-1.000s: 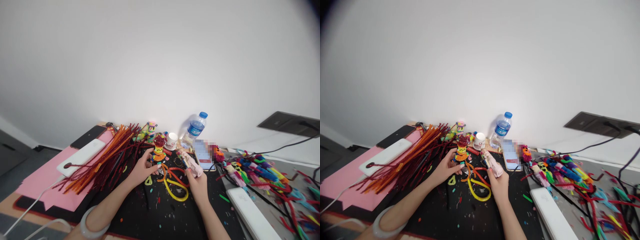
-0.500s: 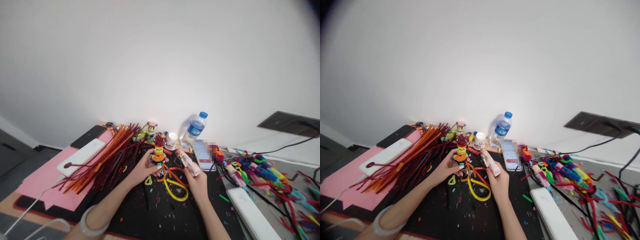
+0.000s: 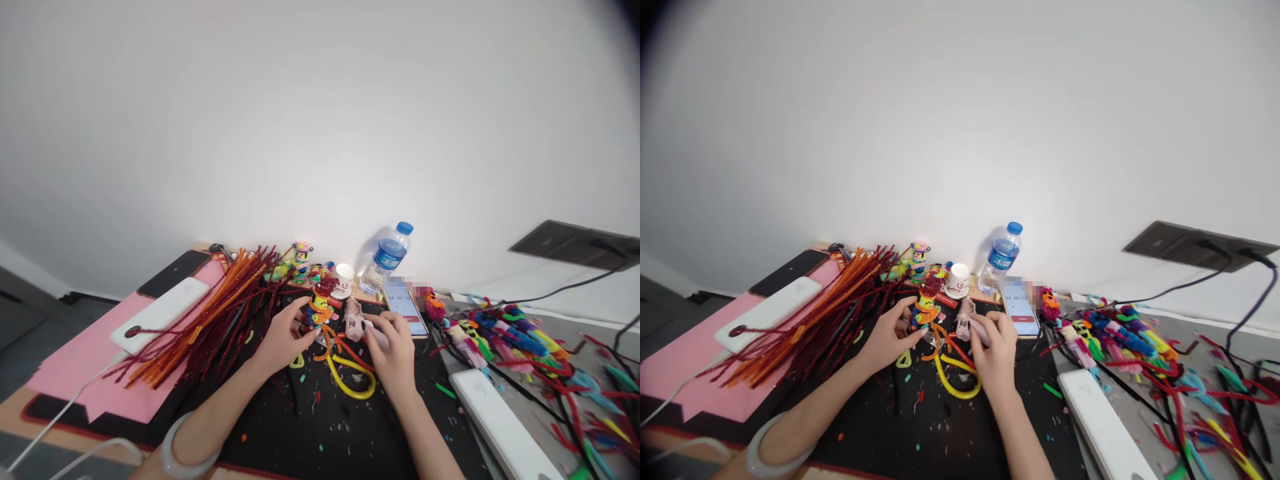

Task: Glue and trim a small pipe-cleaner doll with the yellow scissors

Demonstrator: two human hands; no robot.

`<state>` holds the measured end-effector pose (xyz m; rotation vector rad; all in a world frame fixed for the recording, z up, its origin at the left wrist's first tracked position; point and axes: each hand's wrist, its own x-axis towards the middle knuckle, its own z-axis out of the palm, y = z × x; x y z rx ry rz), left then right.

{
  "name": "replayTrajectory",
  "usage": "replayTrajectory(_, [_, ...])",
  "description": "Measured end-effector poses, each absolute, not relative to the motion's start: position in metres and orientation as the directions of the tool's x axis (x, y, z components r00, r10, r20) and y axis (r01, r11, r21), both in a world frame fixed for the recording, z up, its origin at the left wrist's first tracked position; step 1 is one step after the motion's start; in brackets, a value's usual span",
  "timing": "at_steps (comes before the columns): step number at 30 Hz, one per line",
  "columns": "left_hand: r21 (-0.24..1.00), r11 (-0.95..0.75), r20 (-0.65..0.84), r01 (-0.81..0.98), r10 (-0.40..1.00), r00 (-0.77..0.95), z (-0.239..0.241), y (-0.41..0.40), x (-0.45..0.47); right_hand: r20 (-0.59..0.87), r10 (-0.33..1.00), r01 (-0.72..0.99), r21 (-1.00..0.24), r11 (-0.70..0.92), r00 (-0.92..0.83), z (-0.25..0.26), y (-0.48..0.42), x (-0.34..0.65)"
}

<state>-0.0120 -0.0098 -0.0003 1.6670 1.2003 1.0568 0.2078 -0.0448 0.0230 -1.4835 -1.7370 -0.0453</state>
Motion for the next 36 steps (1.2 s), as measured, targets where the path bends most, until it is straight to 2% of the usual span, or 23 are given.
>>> replayTrajectory(2, [0.909,-0.262,0.204,0.323,0.958,0.202,0.000,-0.011,-0.012,0.626,0.779,0.767,-0.511,0.387,0.025,0.035,-0.046,0.194])
replayTrajectory(8, [0.876,-0.324,0.250,0.357,0.939,0.238,0.003,-0.014,-0.010,0.692,0.719,0.764,-0.427,0.484,-0.069,0.056,-0.040,0.155])
replayTrajectory(15, [0.858,-0.347,0.264,0.379,0.931,0.253,0.003,-0.013,-0.010,0.674,0.736,0.806,-0.396,0.441,-0.071,0.056,-0.031,0.145])
replayTrajectory(30, [0.863,-0.332,0.254,0.381,0.937,0.241,0.003,-0.012,-0.011,0.648,0.759,0.800,-0.421,0.428,-0.065,0.053,-0.028,0.144])
replayTrajectory(36, [0.889,-0.297,0.235,0.348,0.949,0.208,0.004,-0.013,-0.011,0.598,0.801,0.736,-0.552,0.392,0.022,0.058,-0.031,0.144])
